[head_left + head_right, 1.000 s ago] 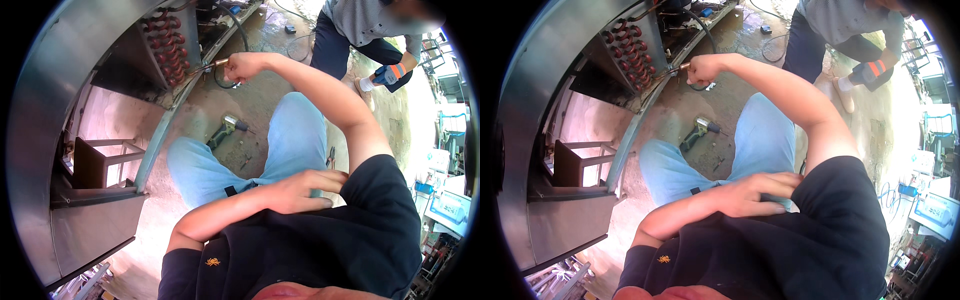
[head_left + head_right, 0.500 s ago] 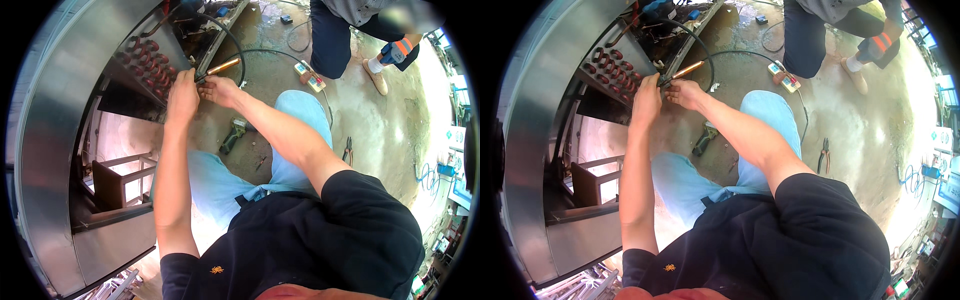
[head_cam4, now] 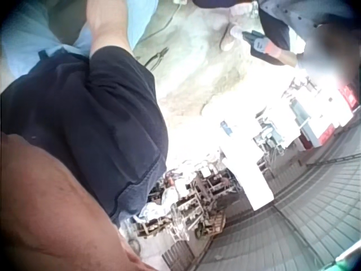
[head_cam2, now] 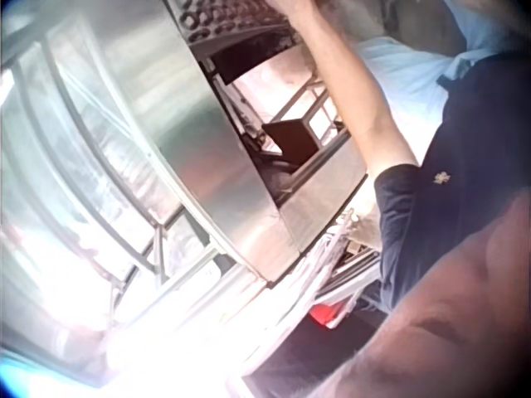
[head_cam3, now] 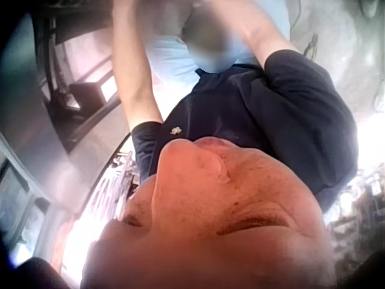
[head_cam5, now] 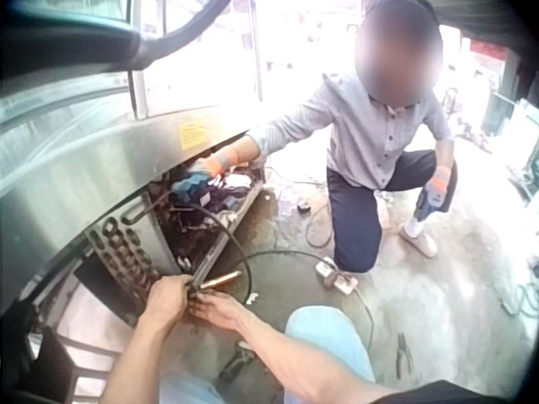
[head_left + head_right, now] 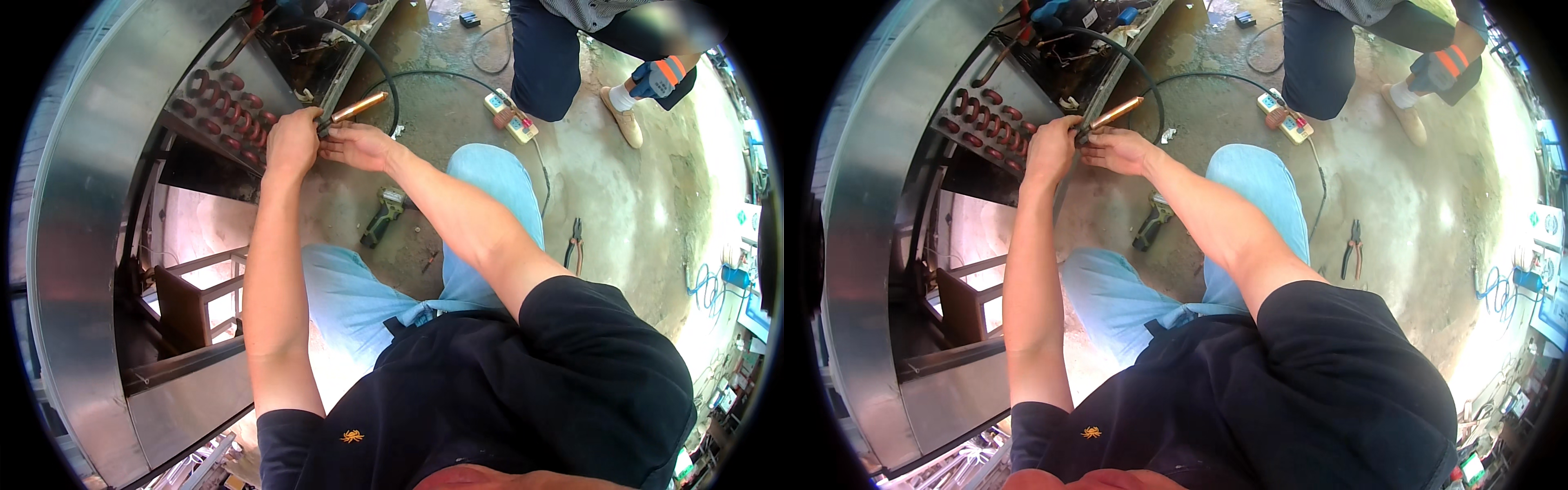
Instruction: The person kneels on the floor and uses a soldering iron to heat and secure a copper pipe connected to a metal heat exchanger unit. They repeatedly apply heat to the joint and adjust the pipe's position while a coworker observes nearby.
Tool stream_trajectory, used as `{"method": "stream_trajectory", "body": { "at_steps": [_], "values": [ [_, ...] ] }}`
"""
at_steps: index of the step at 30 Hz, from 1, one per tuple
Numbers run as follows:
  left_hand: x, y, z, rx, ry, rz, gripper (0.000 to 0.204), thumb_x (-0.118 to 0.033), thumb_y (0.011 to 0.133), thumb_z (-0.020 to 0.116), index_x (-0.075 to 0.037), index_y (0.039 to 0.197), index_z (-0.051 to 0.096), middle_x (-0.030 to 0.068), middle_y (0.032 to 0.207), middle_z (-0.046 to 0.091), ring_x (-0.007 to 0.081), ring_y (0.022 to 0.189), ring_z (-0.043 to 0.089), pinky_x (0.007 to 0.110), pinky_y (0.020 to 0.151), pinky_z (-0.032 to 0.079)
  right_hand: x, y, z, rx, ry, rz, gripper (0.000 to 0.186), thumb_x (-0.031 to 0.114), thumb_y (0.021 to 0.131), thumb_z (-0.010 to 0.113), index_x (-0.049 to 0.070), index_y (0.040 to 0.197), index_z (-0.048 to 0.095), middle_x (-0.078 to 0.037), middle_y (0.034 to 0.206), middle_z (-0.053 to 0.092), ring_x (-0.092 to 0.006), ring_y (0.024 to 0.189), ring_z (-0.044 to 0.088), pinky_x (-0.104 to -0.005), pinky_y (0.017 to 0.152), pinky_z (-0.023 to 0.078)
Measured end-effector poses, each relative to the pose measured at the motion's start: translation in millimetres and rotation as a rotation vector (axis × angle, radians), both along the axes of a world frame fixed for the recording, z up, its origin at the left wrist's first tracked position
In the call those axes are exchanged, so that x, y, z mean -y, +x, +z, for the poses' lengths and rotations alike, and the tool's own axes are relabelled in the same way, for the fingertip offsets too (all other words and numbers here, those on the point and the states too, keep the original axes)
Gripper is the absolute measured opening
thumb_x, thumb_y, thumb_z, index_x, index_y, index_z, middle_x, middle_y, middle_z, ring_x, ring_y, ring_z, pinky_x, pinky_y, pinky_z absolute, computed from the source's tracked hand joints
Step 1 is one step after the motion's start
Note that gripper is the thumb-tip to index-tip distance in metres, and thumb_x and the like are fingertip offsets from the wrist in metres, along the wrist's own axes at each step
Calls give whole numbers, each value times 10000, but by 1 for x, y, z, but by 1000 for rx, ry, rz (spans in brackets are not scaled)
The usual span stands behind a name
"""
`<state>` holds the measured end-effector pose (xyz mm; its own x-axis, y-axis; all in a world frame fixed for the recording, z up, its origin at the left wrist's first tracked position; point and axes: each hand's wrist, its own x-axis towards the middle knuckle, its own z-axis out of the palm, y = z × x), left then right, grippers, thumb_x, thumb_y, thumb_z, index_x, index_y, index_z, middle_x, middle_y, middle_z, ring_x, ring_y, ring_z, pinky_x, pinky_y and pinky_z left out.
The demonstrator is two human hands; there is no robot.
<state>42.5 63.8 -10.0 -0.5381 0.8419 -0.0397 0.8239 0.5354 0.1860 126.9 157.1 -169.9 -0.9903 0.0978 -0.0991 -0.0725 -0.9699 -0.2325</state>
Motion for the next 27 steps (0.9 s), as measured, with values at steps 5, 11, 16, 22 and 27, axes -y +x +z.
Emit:
{"method": "stream_trajectory", "body": {
  "at_steps": [5,11,16,22,27],
  "values": [
    [-1,-6,1,55,37,-8,288,-103,942,600,-61,1193,733,226,1070,725,407,1056,683,472,914,530,2,-6,-4,-47,114,-60,256,21,980,644,38,1228,585,-126,1223,660,-281,1143,642,-476,1064,510],
    [-2,-7,-1,59,24,5,288,-100,932,611,-59,1187,738,231,1065,724,406,1055,687,467,917,531,18,1,16,171,471,-333,305,-24,916,694,3,1200,586,-130,1166,668,-252,1039,688,-411,944,591],
    [0,-6,-1,42,22,7,285,-111,936,614,-64,1187,741,225,1071,725,400,1053,688,472,923,532,23,5,24,278,357,-370,250,51,972,637,-26,1200,571,-167,1197,640,-287,1091,669,-445,1003,563],
    [-2,-2,0,33,37,28,284,-121,939,615,-78,1187,748,213,1068,731,392,1043,693,478,926,536,17,2,19,227,-66,-111,252,134,1027,590,14,1242,535,-155,1138,655,-303,1058,674,-480,989,553],
    [0,-3,-2,18,40,23,285,-122,940,617,-88,1189,750,212,1057,733,390,1041,694,478,921,538,24,-1,16,151,-9,-226,269,77,1001,630,-8,1238,533,-154,1153,660,-293,1086,674,-468,990,553]
  ]
}}
